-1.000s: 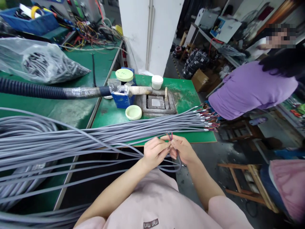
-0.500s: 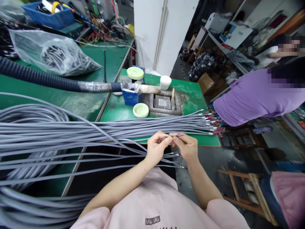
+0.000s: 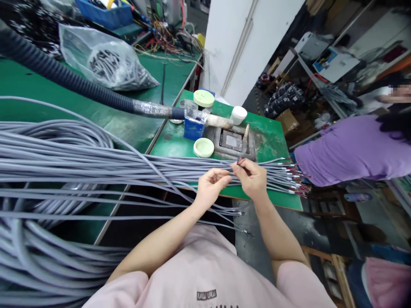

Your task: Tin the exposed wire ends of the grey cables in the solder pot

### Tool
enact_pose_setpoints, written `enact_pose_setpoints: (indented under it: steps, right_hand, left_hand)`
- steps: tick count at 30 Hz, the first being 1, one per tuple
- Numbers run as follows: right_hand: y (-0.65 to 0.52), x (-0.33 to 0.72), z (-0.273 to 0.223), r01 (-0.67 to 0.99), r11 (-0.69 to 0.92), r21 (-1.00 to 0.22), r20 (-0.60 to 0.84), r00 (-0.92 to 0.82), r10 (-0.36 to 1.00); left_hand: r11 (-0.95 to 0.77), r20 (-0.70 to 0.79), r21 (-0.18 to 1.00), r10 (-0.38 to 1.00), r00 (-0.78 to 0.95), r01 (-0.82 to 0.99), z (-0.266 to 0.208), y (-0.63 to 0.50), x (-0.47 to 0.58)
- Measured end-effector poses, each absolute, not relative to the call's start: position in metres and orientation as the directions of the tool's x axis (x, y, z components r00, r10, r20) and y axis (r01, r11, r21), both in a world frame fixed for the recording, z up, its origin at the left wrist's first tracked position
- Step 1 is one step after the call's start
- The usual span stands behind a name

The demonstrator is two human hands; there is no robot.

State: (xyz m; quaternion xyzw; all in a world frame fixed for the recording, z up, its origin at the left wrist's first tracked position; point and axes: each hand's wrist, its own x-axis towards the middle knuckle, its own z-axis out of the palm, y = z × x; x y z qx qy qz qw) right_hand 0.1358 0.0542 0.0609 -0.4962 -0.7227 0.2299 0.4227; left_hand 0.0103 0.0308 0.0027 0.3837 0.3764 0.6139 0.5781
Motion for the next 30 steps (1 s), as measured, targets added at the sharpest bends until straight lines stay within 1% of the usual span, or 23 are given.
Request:
enact_pose_setpoints:
  steps: [2,3,5,6,7,9,12,15,17,20,24,27,30]
  right_hand:
    - [0.073,0.133,0.068,0.561,0.376,-0.737,0.342,-0.169,0.924]
    - [0.084,0.132,0.071,0.584,0.371,-0.722,0.322,-0.19,0.927]
    - [0.107,0.129,0.073,0.631,0.381,-0.675,0.288,-0.25,0.924]
    - [0.118,0.126,0.073,0.655,0.392,-0.646,0.268,-0.286,0.92]
    - [0.129,0.123,0.072,0.68,0.402,-0.613,0.245,-0.319,0.915]
    - [0.148,0.116,0.068,0.734,0.414,-0.538,0.201,-0.365,0.909]
    - [0.169,0.103,0.061,0.827,0.408,-0.386,0.126,-0.39,0.912]
    - [0.181,0.09,0.056,0.89,0.409,-0.204,0.025,-0.413,0.911]
    - [0.185,0.083,0.054,0.902,0.421,-0.093,-0.032,-0.426,0.904]
    - [0.187,0.076,0.052,0.897,0.442,0.028,-0.09,-0.438,0.895]
    - [0.188,0.07,0.049,0.889,0.446,0.106,-0.146,-0.43,0.891]
    - [0.19,0.067,0.046,0.888,0.445,0.116,-0.164,-0.424,0.891]
    - [0.191,0.067,0.045,0.889,0.447,0.101,-0.157,-0.43,0.889]
  left_hand:
    - [-0.207,0.199,0.958,0.978,-0.06,-0.199,-0.002,0.035,-0.003]
    - [-0.306,0.302,0.95,0.951,-0.063,-0.056,-0.005,0.038,-0.01]
    - [-0.46,0.477,0.862,0.879,-0.03,0.213,-0.012,0.042,-0.023]
    - [-0.497,0.524,0.809,0.852,-0.003,0.314,-0.016,0.044,-0.029]
    - [-0.519,0.552,0.761,0.833,0.031,0.388,-0.019,0.046,-0.033]
    - [-0.541,0.57,0.691,0.816,0.099,0.48,-0.024,0.048,-0.038]
    - [-0.565,0.578,0.63,0.799,0.164,0.532,-0.027,0.049,-0.039]
    - [-0.576,0.595,0.601,0.786,0.171,0.555,-0.026,0.049,-0.038]
    - [-0.577,0.6,0.588,0.781,0.172,0.566,-0.026,0.05,-0.038]
    - [-0.579,0.598,0.577,0.78,0.186,0.576,-0.027,0.051,-0.039]
    - [-0.574,0.588,0.569,0.785,0.197,0.588,-0.028,0.051,-0.039]
    - [-0.57,0.584,0.567,0.787,0.197,0.595,-0.029,0.052,-0.039]
    - [-0.569,0.588,0.564,0.785,0.193,0.598,-0.029,0.052,-0.039]
